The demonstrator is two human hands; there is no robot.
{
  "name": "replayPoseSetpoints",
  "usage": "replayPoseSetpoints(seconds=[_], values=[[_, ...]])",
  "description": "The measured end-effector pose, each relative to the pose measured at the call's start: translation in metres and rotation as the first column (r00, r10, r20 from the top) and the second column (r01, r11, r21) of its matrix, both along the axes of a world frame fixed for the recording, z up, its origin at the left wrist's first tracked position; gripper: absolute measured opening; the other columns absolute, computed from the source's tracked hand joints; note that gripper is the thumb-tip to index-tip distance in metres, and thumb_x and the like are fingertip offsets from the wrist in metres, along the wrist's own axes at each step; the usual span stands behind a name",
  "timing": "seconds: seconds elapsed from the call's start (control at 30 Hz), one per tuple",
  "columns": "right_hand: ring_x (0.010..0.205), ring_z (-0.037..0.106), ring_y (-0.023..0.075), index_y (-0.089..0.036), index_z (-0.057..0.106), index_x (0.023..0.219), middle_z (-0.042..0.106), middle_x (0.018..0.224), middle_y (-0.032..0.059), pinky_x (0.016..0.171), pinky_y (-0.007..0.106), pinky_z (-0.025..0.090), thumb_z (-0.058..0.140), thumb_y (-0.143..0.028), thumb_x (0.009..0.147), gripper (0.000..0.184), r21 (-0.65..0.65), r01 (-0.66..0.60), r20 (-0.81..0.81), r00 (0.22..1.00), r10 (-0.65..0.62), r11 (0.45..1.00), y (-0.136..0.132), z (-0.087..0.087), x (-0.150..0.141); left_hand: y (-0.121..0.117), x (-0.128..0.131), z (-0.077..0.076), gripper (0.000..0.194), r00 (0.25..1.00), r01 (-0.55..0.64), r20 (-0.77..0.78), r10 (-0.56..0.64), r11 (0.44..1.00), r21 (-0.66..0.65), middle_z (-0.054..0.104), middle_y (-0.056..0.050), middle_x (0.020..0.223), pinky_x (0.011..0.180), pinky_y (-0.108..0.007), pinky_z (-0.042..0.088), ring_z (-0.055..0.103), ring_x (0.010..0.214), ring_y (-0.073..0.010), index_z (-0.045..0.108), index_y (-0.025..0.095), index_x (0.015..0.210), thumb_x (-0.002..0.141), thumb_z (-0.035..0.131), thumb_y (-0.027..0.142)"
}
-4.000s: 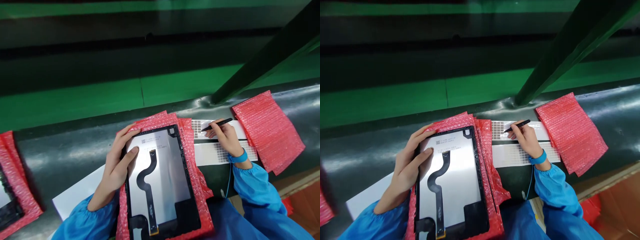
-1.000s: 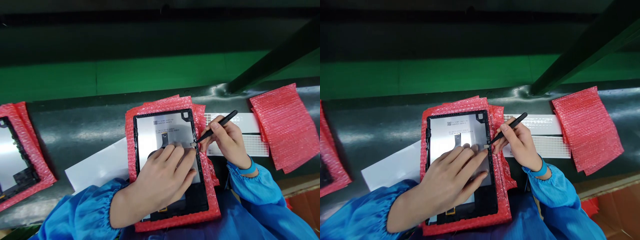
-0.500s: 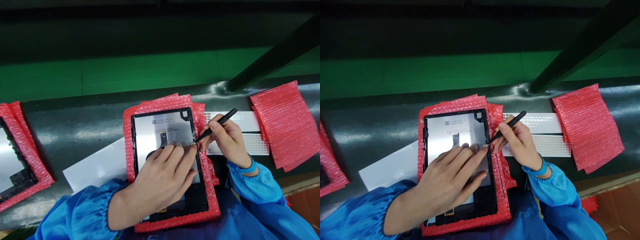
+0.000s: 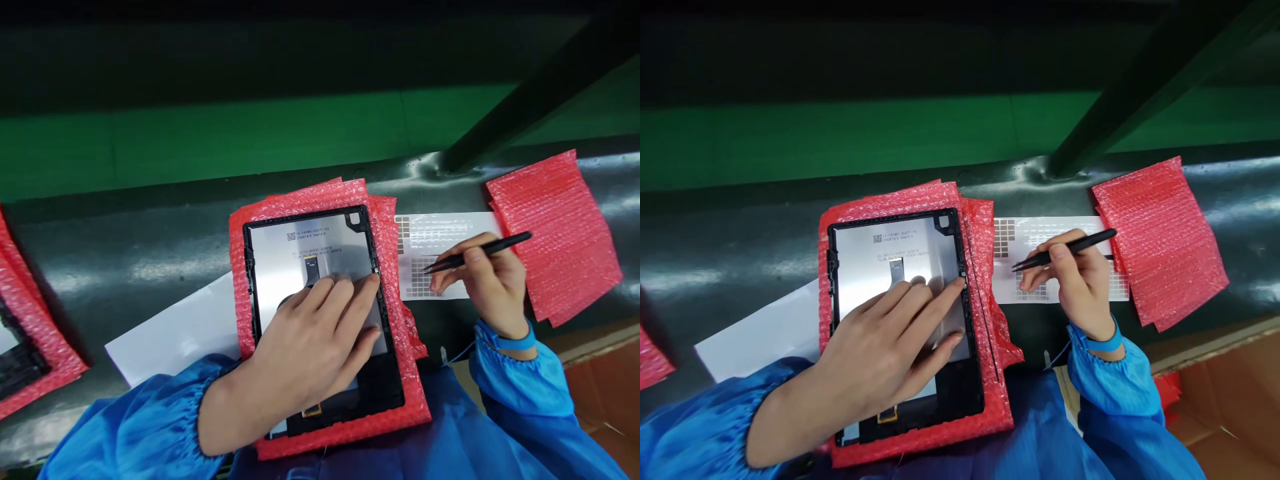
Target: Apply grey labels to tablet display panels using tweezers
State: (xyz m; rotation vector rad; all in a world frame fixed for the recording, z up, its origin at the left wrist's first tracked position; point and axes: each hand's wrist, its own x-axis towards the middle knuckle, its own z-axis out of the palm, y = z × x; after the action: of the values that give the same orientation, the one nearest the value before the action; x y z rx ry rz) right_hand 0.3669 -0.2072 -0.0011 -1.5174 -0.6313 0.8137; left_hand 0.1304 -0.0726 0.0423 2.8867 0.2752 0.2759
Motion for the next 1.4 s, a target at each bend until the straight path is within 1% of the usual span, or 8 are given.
replayPoseSetpoints(seconds=[0.13, 0.27, 0.53, 0.97, 1.1, 1.23, 1.33, 1.4], values=[[0.059, 0.076, 0.0222, -0.024, 0.066, 0.098, 0.076, 0.069, 0.0018, 0.053, 0.034, 0.064, 0.066, -0.048, 0.103, 0.024, -0.179, -0.106, 0.004, 0.994, 0.108, 0.978, -0.043, -0.036, -0.001, -0.001, 0.000, -0.002, 0.047, 1.000, -0.002, 0.013, 0.001, 1.000, 0.027, 0.071, -0.014, 0.103, 0.069, -0.040, 0.060, 0.068, 0.085, -0.0275, 0.060, 0.001, 0.139, 0.102, 0.058, 0.031], [0.061, 0.076, 0.0218, -0.024, 0.065, 0.096, 0.076, 0.069, 0.0028, 0.058, 0.034, 0.063, 0.063, -0.054, 0.103, 0.031, -0.246, -0.102, 0.100, 0.987, 0.130, 0.964, -0.056, -0.053, -0.008, -0.001, 0.001, -0.003, 0.047, 1.000, -0.003, 0.020, 0.002, 0.999, 0.044, 0.070, -0.013, 0.101, 0.067, -0.039, 0.058, 0.068, 0.084, -0.0277, 0.060, 0.001, 0.138, 0.101, 0.060, 0.030], [0.064, 0.074, 0.0188, -0.021, 0.065, 0.099, 0.074, 0.072, 0.0025, 0.062, 0.031, 0.061, 0.058, -0.055, 0.105, 0.035, -0.251, -0.148, 0.187, 0.962, 0.198, 0.957, -0.051, -0.053, -0.007, 0.000, 0.003, 0.002, 0.042, 0.999, -0.002, 0.040, 0.000, 0.998, 0.069, 0.067, -0.014, 0.097, 0.067, -0.037, 0.056, 0.066, 0.082, -0.0272, 0.062, 0.000, 0.134, 0.101, 0.059, 0.026], [0.061, 0.072, 0.0164, -0.020, 0.064, 0.099, 0.073, 0.072, 0.0018, 0.060, 0.029, 0.061, 0.059, -0.054, 0.106, 0.036, -0.263, -0.152, 0.228, 0.950, 0.214, 0.953, -0.051, -0.054, -0.008, 0.000, 0.002, 0.000, 0.043, 0.999, 0.000, 0.052, -0.002, 0.999, 0.041, 0.067, -0.013, 0.097, 0.066, -0.038, 0.056, 0.065, 0.082, -0.0273, 0.061, 0.000, 0.135, 0.102, 0.060, 0.027], [0.060, 0.071, 0.0159, -0.020, 0.065, 0.094, 0.074, 0.071, 0.0017, 0.060, 0.028, 0.060, 0.061, -0.056, 0.104, 0.038, -0.278, -0.147, 0.182, 0.962, 0.202, 0.949, -0.049, -0.053, -0.008, 0.001, -0.004, -0.001, 0.044, 0.998, 0.008, 0.065, -0.007, 1.000, -0.014, 0.066, -0.013, 0.097, 0.068, -0.039, 0.057, 0.065, 0.084, -0.0270, 0.060, 0.000, 0.137, 0.103, 0.061, 0.026], [0.056, 0.073, 0.0168, -0.020, 0.064, 0.088, 0.075, 0.066, 0.0022, 0.055, 0.027, 0.060, 0.064, -0.061, 0.100, 0.042, -0.268, -0.109, 0.054, 0.990, 0.128, 0.957, -0.042, -0.049, -0.009, 0.006, -0.021, 0.000, 0.048, 0.996, 0.058, 0.074, -0.050, 0.991, -0.117, 0.068, -0.013, 0.102, 0.080, -0.041, 0.060, 0.067, 0.095, -0.0273, 0.056, 0.001, 0.144, 0.103, 0.063, 0.024], [0.051, 0.073, 0.0185, -0.021, 0.064, 0.084, 0.074, 0.061, 0.0017, 0.051, 0.029, 0.061, 0.070, -0.065, 0.095, 0.046, -0.252, -0.061, -0.049, 0.998, 0.050, 0.966, -0.035, -0.044, -0.008, 0.008, -0.034, 0.006, 0.039, 0.991, 0.078, 0.120, -0.060, 0.985, -0.151, 0.071, -0.012, 0.106, 0.087, -0.041, 0.059, 0.067, 0.096, -0.0245, 0.058, 0.003, 0.139, 0.104, 0.062, 0.020], [0.046, 0.072, 0.0187, -0.021, 0.064, 0.082, 0.075, 0.060, 0.0015, 0.048, 0.029, 0.060, 0.074, -0.067, 0.090, 0.047, -0.243, -0.032, -0.095, 0.995, 0.009, 0.970, -0.030, -0.038, -0.006, 0.008, -0.041, 0.014, 0.031, 0.990, 0.074, 0.131, -0.055, 0.986, -0.150, 0.073, -0.010, 0.102, 0.084, -0.039, 0.058, 0.068, 0.090, -0.0224, 0.060, 0.005, 0.134, 0.107, 0.057, 0.020]])
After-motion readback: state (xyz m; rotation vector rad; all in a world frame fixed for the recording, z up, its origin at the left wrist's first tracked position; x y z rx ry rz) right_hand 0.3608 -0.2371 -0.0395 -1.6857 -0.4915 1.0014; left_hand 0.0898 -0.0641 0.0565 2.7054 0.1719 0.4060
